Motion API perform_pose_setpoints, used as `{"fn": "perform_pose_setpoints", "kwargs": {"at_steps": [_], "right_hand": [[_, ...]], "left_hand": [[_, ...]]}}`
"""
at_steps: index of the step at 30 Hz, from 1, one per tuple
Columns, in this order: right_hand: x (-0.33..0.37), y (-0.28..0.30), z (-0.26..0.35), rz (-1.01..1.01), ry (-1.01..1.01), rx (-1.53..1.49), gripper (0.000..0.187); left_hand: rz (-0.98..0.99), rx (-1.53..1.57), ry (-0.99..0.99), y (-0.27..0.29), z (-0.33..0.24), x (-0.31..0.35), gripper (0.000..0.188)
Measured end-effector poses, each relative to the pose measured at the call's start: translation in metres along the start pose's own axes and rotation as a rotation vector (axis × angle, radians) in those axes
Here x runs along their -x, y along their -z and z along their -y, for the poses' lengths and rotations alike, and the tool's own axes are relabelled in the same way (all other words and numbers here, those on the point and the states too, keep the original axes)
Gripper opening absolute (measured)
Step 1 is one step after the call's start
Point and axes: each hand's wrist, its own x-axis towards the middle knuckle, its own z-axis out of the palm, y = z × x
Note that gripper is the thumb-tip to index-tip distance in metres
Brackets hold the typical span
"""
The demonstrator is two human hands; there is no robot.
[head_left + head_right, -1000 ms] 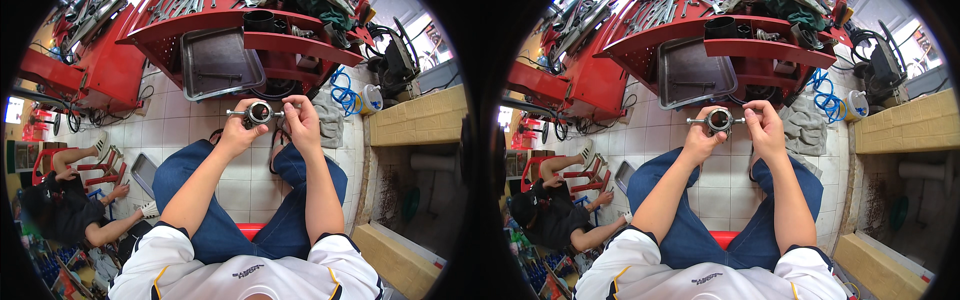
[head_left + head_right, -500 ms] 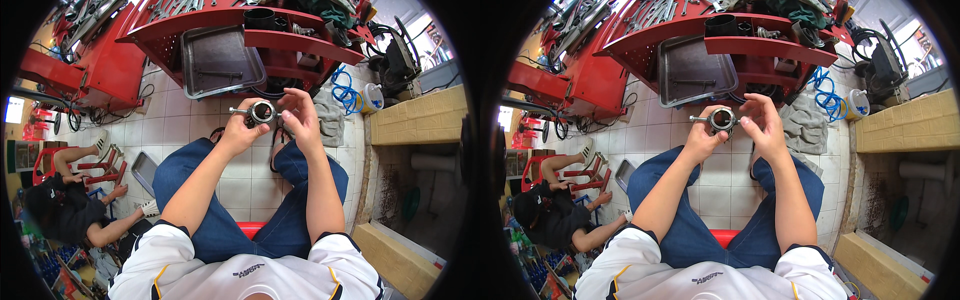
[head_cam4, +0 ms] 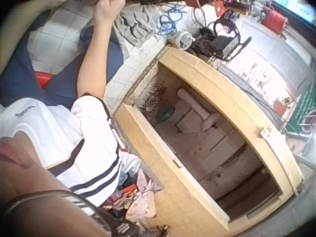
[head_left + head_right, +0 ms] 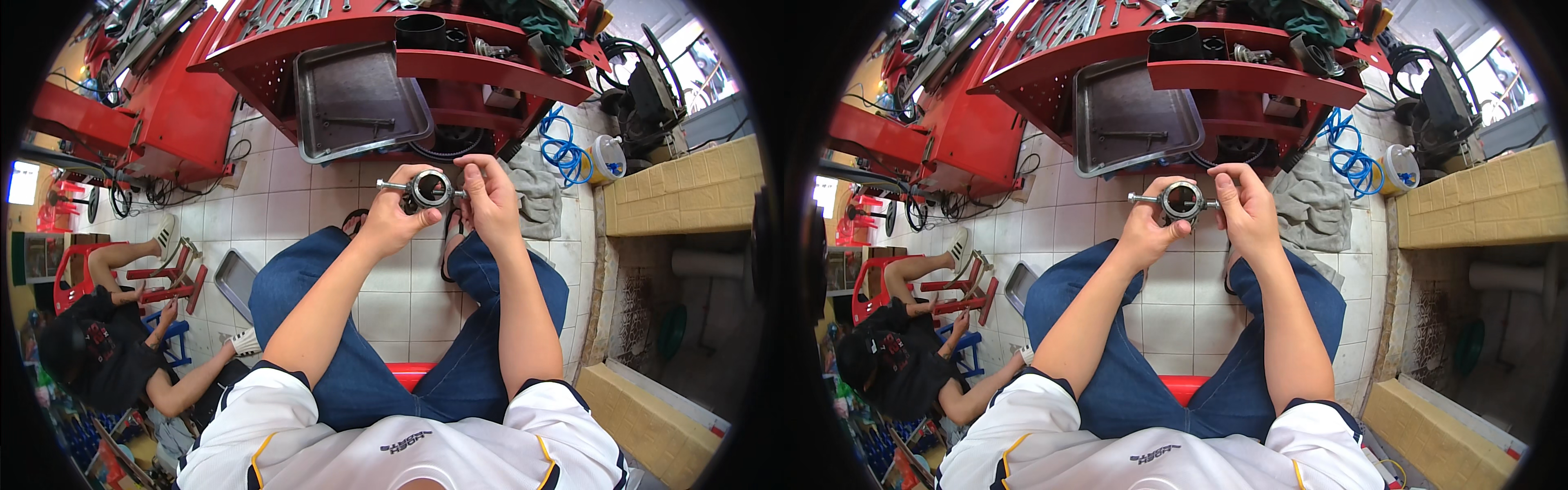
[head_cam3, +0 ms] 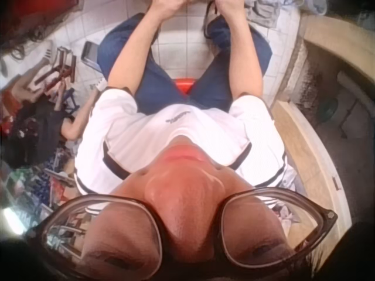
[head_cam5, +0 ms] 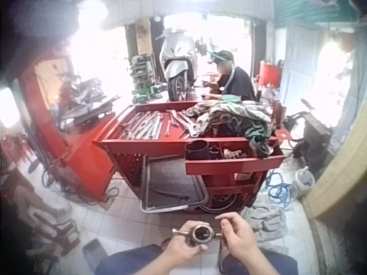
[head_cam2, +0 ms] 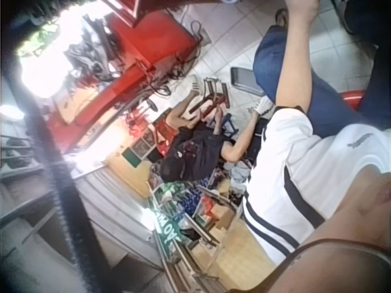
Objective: The person sits on the floor and assembles a small mechanical part, likely a carburetor, using a screwdriver. They insert and tighten screws into the component, repeatedly adjusting and inspecting the assembly throughout the clip.
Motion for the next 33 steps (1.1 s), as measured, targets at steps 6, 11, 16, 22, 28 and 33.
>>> {"fn": "perform_pose_setpoints", "kwargs": {"at_steps": [6, 11, 16, 22, 28, 33], "right_hand": [[-0.003, 0.001, -0.007, 0.0, 0.174, 0.091, 0.025], [0.001, 0.001, -0.006, 0.013, 0.119, 0.013, 0.022], [0.0, -0.002, -0.003, 0.0, -0.076, -0.049, 0.026], [-0.005, 0.003, -0.003, -0.167, -0.032, 0.032, 0.026], [0.008, -0.023, -0.01, -0.227, 0.293, 0.197, 0.033], [0.023, -0.052, -0.007, -0.114, 0.662, 0.577, 0.058]], "left_hand": [[0.018, -0.001, 0.013, 0.001, 0.0, -0.002, 0.075], [-0.001, 0.025, 0.016, -0.003, -0.002, -0.001, 0.075], [0.004, 0.037, 0.022, -0.002, -0.002, 0.0, 0.075], [-0.114, -0.132, -0.025, -0.005, -0.002, -0.002, 0.074], [-0.346, -0.489, 0.047, -0.001, -0.018, -0.003, 0.07], [-0.47, -0.781, -0.35, 0.01, 0.004, -0.003, 0.063]]}}
